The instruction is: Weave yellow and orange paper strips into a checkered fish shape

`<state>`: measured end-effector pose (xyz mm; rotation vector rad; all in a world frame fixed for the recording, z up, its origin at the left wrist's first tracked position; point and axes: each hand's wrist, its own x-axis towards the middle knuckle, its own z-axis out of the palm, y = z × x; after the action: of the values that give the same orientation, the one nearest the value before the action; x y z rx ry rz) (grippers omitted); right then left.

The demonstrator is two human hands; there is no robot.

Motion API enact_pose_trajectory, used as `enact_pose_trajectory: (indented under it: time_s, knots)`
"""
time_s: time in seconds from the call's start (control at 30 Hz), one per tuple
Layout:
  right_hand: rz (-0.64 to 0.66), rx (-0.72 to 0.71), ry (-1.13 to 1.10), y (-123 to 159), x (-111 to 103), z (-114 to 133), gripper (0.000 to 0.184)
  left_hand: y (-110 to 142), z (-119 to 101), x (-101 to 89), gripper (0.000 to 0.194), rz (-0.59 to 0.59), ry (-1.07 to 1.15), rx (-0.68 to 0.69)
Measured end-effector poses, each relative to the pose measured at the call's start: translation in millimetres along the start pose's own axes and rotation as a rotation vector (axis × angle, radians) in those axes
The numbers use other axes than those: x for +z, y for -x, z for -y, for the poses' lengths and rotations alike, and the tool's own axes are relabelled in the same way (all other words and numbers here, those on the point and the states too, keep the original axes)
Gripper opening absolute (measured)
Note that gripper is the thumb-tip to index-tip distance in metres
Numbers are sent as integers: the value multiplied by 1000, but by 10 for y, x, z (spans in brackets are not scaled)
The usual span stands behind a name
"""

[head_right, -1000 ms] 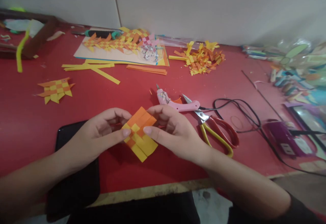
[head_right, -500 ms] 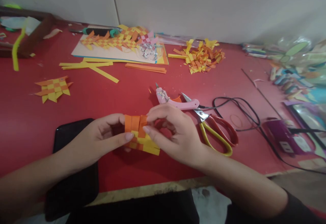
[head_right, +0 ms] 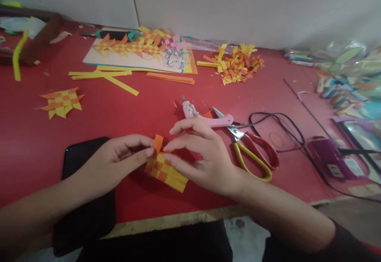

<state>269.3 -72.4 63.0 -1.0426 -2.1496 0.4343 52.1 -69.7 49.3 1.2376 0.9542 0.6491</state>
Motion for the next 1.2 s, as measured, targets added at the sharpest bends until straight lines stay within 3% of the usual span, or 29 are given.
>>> enact_pose_trajectory:
  time_s: [0.13, 0.23, 0.47, 0.57, 0.63, 0.77, 0.87, 0.97, 1.1, 1.2]
  knots:
    - [1, -76, -46, -1, 0, -17, 3, 28, 48, 10, 25, -77, 15, 48]
    - [-2, -89, -48, 4, -10, -25, 4, 42, 67, 21, 9, -70, -69, 132]
    - [41, -124, -65, -12, -64, -34, 6, 45, 12, 30, 18, 48, -50, 70]
    - [96, 17, 2, -19, -212, -182, 26, 35, 4, 19, 11, -24, -106, 96]
    - [23, 198, 179, -2, -369, -371, 35, 24, 16, 5, 11, -89, -66, 85]
    - [132, 224, 508, 74, -683, -773, 37, 2, 57, -33, 16, -195, 78, 16]
    - [340, 230, 535, 109, -775, -902, 44, -2, 69, -55, 19, -223, 134, -25]
    - [466, 215, 504, 84, -735, -887, 37, -4, 67, -61, 20, -242, 146, -33]
    - [477, 219, 541, 11, -781, -867, 32, -20, 82, -63, 19, -248, 155, -29]
    - [391, 227, 645, -25, -1059, -1024, 28, -31, 101, -66, 19, -255, 149, -4]
